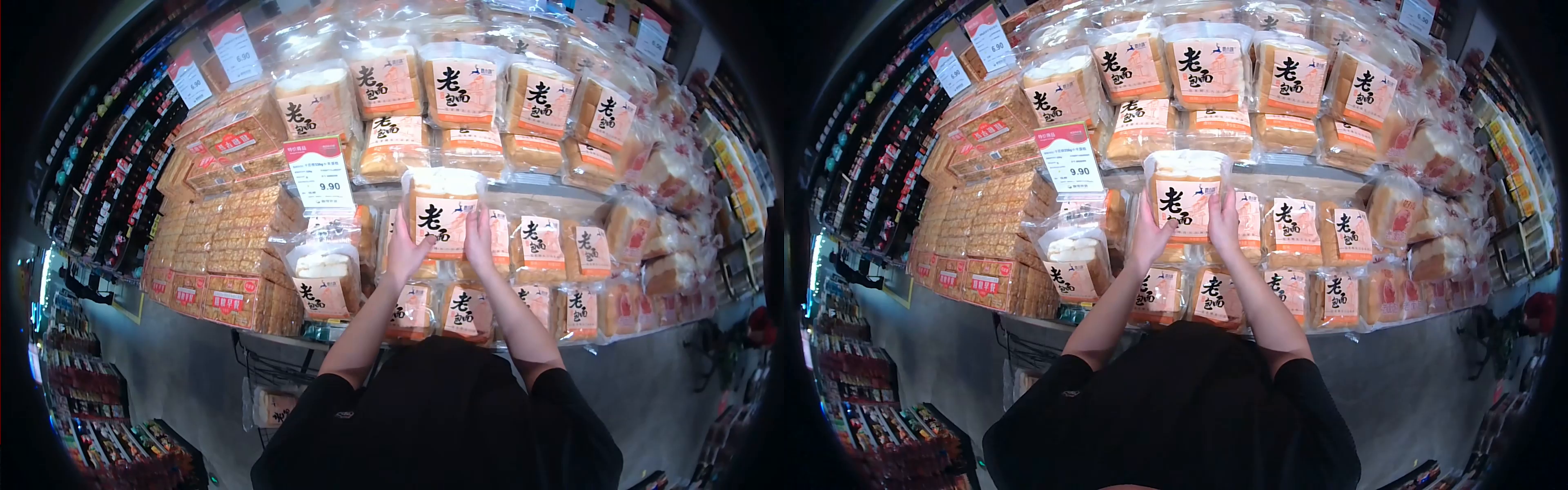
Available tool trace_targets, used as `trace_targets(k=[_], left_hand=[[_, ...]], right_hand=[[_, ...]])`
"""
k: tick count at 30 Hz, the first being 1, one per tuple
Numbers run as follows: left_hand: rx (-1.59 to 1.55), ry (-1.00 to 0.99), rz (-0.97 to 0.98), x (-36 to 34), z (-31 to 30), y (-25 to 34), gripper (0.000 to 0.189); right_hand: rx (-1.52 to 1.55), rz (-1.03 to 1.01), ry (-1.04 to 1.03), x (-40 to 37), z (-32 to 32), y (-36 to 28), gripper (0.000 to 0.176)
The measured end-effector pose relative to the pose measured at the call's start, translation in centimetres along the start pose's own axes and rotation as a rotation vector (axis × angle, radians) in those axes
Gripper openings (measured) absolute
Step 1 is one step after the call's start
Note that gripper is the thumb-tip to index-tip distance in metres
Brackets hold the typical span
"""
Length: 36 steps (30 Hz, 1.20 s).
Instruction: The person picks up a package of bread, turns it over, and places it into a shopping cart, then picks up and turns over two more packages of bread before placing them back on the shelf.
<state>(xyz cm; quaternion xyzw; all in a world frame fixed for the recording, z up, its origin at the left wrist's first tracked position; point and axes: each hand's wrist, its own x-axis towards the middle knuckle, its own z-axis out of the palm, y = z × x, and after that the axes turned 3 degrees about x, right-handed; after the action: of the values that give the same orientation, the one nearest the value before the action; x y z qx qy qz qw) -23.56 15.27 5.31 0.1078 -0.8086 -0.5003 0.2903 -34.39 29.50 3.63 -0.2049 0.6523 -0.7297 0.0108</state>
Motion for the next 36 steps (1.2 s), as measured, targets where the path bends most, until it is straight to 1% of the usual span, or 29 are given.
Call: trace_targets(k=[1,3,6,7,9,10,13,14,16,20,23,25,29,31,32,34,35,36], left_hand=[[0.008,0.011,-0.021,-0.1,0.2,-0.6,0.098],[0.089,0.063,0.035,0.0,0.7,-1.2,0.098],[0.122,0.093,0.098,-0.2,0.3,-0.8,0.095],[0.117,0.093,0.115,-0.4,0.0,-0.4,0.094],[0.041,-0.056,-0.068,-0.9,-1.0,-0.2,0.088],[0.003,-0.129,-0.162,-1.1,-1.3,-0.1,0.085],[0.004,-0.118,-0.144,-1.1,-1.3,0.8,0.074],[0.015,-0.09,-0.153,-1.0,-1.1,1.2,0.07],[0.036,-0.043,-0.143,-0.9,-0.4,0.6,0.07],[0.108,0.027,-0.085,-0.7,0.2,-0.4,0.072],[0.137,-0.026,-0.159,-0.5,-0.5,1.2,0.073],[0.144,-0.014,-0.13,-0.4,-0.4,-0.1,0.073],[0.172,0.046,-0.039,-0.6,0.3,-1.0,0.074],[0.135,0.027,-0.086,-0.8,0.3,-0.4,0.076],[0.117,0.018,-0.112,-0.7,0.3,-0.2,0.076],[0.142,0.035,-0.05,-0.7,0.7,-1.5,0.079],[0.154,0.048,-0.007,-0.4,0.8,-2.1,0.081],[0.111,0.006,0.031,-0.2,0.4,-1.3,0.086]], right_hand=[[0.014,0.011,-0.02,0.1,-0.1,0.3,0.056],[0.04,0.03,-0.06,0.5,-0.6,0.9,0.056],[0.182,-0.029,-0.121,0.2,-1.6,1.0,0.057],[0.179,-0.039,-0.136,0.0,-1.9,1.8,0.057],[0.17,-0.057,-0.168,-0.8,-2.1,2.5,0.057],[0.152,-0.016,-0.195,-1.3,-2.0,2.3,0.057],[0.052,-0.086,-0.138,-1.4,-1.3,1.6,0.056],[0.017,-0.066,-0.108,-1.3,-1.1,1.4,0.055],[-0.054,-0.03,-0.045,-0.9,-0.9,1.0,0.054],[-0.102,0.051,0.005,-0.7,-0.4,0.4,0.051],[-0.125,0.072,0.015,-0.8,-0.5,-0.5,0.053],[-0.158,0.09,0.014,-0.6,-0.7,-0.9,0.054],[-0.203,0.084,0.014,-0.8,-0.8,-0.6,0.059],[-0.222,0.067,0.019,-0.7,-0.7,0.1,0.06],[-0.191,0.056,-0.017,-0.4,-0.9,0.4,0.061],[-0.127,0.049,-0.088,-0.3,-1.3,0.2,0.063],[-0.117,0.018,-0.093,-0.3,-1.4,0.6,0.062],[-0.106,-0.015,-0.096,-0.1,-1.5,1.1,0.062]])
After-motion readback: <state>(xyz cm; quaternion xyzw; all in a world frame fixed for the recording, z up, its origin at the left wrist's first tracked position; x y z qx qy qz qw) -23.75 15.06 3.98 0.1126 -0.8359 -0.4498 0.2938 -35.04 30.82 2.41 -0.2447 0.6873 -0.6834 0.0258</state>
